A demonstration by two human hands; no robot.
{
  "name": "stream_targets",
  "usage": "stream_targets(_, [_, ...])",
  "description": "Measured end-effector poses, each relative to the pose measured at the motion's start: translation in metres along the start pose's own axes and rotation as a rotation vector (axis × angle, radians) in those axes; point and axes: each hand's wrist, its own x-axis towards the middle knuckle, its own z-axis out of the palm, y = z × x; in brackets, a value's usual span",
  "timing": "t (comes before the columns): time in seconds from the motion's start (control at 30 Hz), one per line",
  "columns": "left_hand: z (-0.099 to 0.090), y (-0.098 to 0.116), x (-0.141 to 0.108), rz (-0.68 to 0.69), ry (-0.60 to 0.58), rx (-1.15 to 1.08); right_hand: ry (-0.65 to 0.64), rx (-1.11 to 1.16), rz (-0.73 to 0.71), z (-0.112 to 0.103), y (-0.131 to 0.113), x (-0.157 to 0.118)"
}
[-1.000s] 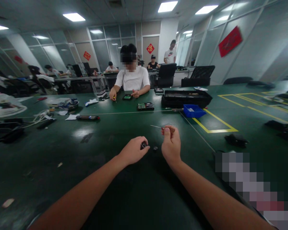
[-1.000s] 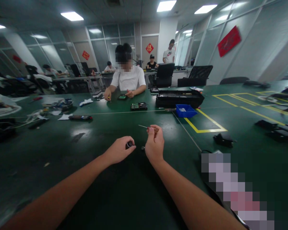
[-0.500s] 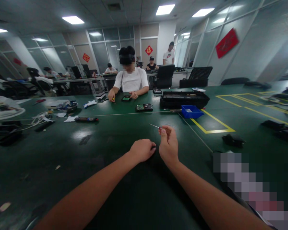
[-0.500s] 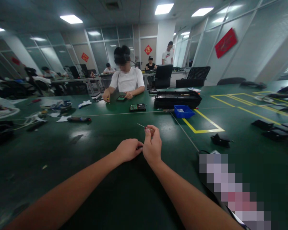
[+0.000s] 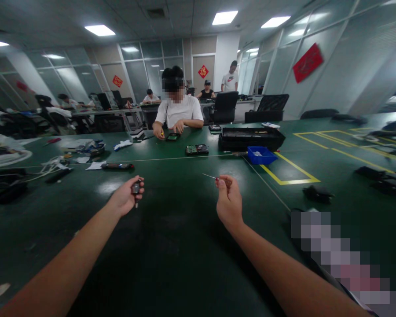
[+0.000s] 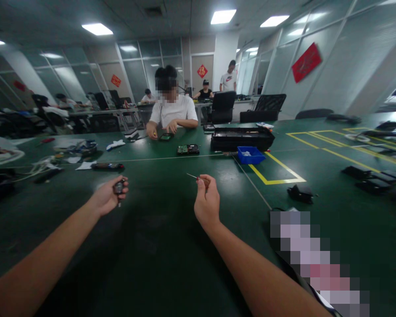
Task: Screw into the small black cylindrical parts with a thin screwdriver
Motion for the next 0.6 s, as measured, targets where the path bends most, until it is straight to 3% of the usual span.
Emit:
stream_targets(0.1, [-0.051, 0.018, -0.004, 0.038, 0.138, -0.013, -0.014, -0.005, 0.018, 0.0, -0.001, 0.0])
stream_targets(0.23, [-0.124, 0.036, -0.007, 0.102, 0.484, 0.026, -0.017, -0.002, 0.019, 0.0, -0.001, 0.0])
stream_targets(0.37, [-0.188, 0.051, -0.016, 0.153, 0.706, 0.093, -0.028, -0.012, 0.022, 0.0, -0.001, -0.001])
stream_targets(0.47, [-0.216, 0.059, -0.031, 0.199, 0.831, 0.171, -0.044, -0.021, 0.041, 0.0, 0.0, -0.001])
stream_targets(0.6, [-0.234, 0.07, -0.057, 0.245, 0.839, 0.285, -0.029, -0.022, 0.042, 0.0, 0.001, -0.001])
